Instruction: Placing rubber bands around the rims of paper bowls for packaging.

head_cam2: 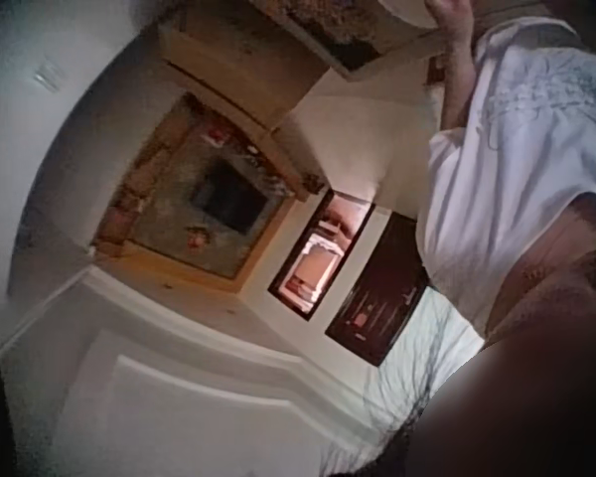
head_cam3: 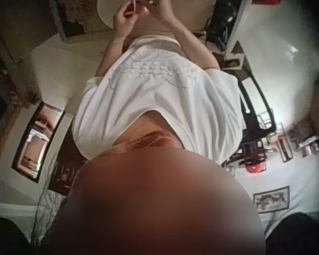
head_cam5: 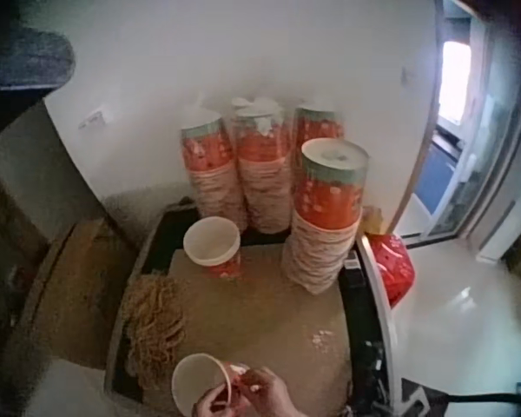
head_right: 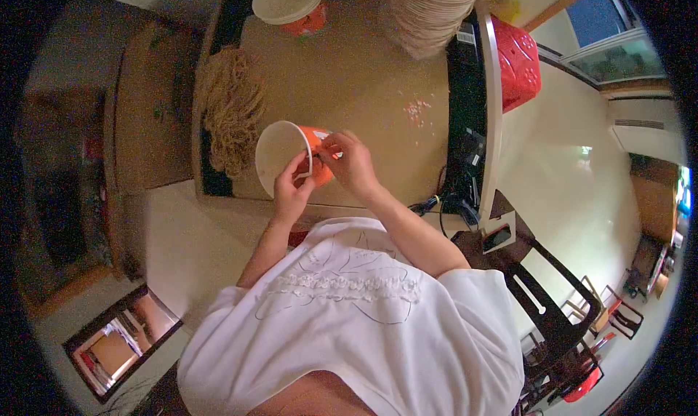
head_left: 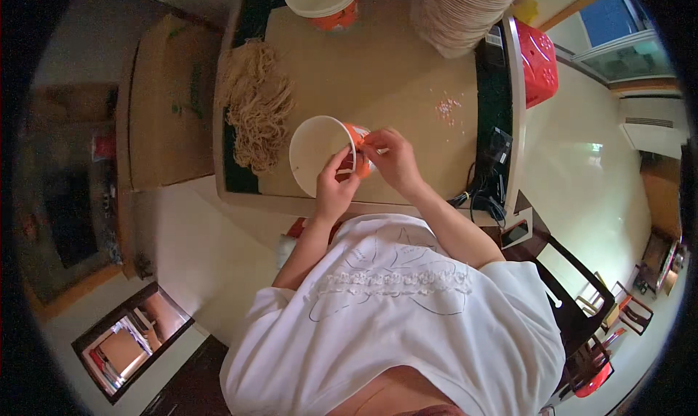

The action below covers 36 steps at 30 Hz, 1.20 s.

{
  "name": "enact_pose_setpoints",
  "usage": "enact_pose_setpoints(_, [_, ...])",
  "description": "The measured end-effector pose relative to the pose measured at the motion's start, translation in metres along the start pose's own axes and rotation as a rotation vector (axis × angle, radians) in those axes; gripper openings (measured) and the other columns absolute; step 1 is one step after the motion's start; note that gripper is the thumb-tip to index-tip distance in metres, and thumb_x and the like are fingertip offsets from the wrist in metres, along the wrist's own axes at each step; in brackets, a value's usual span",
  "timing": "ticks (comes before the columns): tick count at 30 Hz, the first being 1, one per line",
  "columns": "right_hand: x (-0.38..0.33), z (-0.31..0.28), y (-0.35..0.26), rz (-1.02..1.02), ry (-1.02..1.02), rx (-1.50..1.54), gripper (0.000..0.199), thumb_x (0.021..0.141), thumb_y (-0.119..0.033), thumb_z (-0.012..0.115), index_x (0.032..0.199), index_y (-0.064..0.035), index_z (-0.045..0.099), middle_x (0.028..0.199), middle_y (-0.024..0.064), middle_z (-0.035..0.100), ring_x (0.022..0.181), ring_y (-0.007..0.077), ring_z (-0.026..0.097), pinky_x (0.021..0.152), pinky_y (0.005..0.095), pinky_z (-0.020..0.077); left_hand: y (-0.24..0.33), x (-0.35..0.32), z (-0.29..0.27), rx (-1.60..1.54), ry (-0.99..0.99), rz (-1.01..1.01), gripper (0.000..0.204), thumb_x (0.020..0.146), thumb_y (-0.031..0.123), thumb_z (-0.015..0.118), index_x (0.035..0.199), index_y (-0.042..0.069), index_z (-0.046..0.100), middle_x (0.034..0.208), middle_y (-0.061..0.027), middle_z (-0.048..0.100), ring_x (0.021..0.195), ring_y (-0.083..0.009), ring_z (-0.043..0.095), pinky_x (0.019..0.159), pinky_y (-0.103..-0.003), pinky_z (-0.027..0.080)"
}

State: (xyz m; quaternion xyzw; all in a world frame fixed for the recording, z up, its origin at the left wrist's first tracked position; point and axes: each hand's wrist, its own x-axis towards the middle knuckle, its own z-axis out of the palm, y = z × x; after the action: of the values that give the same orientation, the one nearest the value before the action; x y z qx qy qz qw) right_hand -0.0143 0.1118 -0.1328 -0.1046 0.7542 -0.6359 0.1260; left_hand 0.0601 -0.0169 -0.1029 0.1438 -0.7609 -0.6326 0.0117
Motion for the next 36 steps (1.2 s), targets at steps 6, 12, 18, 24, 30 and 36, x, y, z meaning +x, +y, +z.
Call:
enact_pose_setpoints(6, [0.001,-0.003,-0.007,0.037,-0.015,-0.024,0.011,0.077,-0.006,0.066,0.086,-0.0002,0.061,0.086,0.0113,0.059,0.076,0.0224,0.062,0.064,0.0318,0.0509,0.003,0.0,0.001,-0.013,-0.03,0.005,0.046,0.076,-0.004,0.054,0.122,0.0,0.05,0.104,-0.0078,0.061,0.091,-0.0156,0.061,0.072,-0.027,0.052])
enact_pose_setpoints(12, [-0.001,-0.011,-0.003,0.002,-0.018,-0.144,0.008,0.078,-0.001,0.064,0.085,0.0011,0.061,0.085,0.01,0.059,0.076,0.0196,0.062,0.064,0.0302,0.052,0.001,0.005,0.007,0.069,-0.077,0.11,0.044,0.078,-0.003,0.052,0.122,0.0,0.05,0.102,-0.0095,0.061,0.091,-0.0178,0.062,0.072,-0.028,0.052])
enact_pose_setpoints(18, [-0.007,-0.018,0.033,0.065,-0.039,-0.004,0.007,0.079,-0.007,0.064,0.081,-0.0006,0.063,0.075,0.0096,0.062,0.065,0.02,0.059,0.058,0.032,0.0473,-0.022,0.02,0.026,0.35,-0.006,0.199,0.023,0.081,0.0,0.056,0.102,0.002,0.062,0.089,-0.0162,0.061,0.078,-0.0297,0.061,0.065,-0.035,0.049])
enact_pose_setpoints(24, [-0.006,-0.037,0.047,0.449,-0.239,0.103,0.011,0.085,-0.01,0.061,0.088,0.0,0.062,0.076,0.0047,0.064,0.072,0.0118,0.062,0.061,0.025,0.0494,-0.026,0.028,0.037,0.597,-0.018,0.308,0.005,0.081,0.007,0.058,0.086,0.004,0.059,0.082,-0.0125,0.063,0.074,-0.0311,0.06,0.066,-0.038,0.048])
enact_pose_setpoints(30, [-0.039,-0.032,0.034,0.527,-0.137,0.584,0.016,0.087,-0.01,0.059,0.1,-0.0019,0.054,0.087,0.0064,0.061,0.074,0.0138,0.059,0.066,0.0274,0.0502,-0.032,0.031,0.037,0.303,0.076,0.124,0.004,0.088,0.007,0.049,0.085,0.005,0.047,0.071,-0.0112,0.061,0.065,-0.0285,0.062,0.056,-0.038,0.049])
enact_pose_setpoints(36, [-0.061,-0.026,-0.008,0.185,-0.402,0.284,0.013,0.086,0.0,0.056,0.099,0.0017,0.057,0.097,0.0094,0.061,0.089,0.0154,0.06,0.078,0.0266,0.0491,-0.053,0.04,0.042,-0.063,0.002,-0.237,0.004,0.091,0.009,0.048,0.092,0.005,0.047,0.075,-0.0115,0.064,0.066,-0.0203,0.065,0.055,-0.031,0.05])
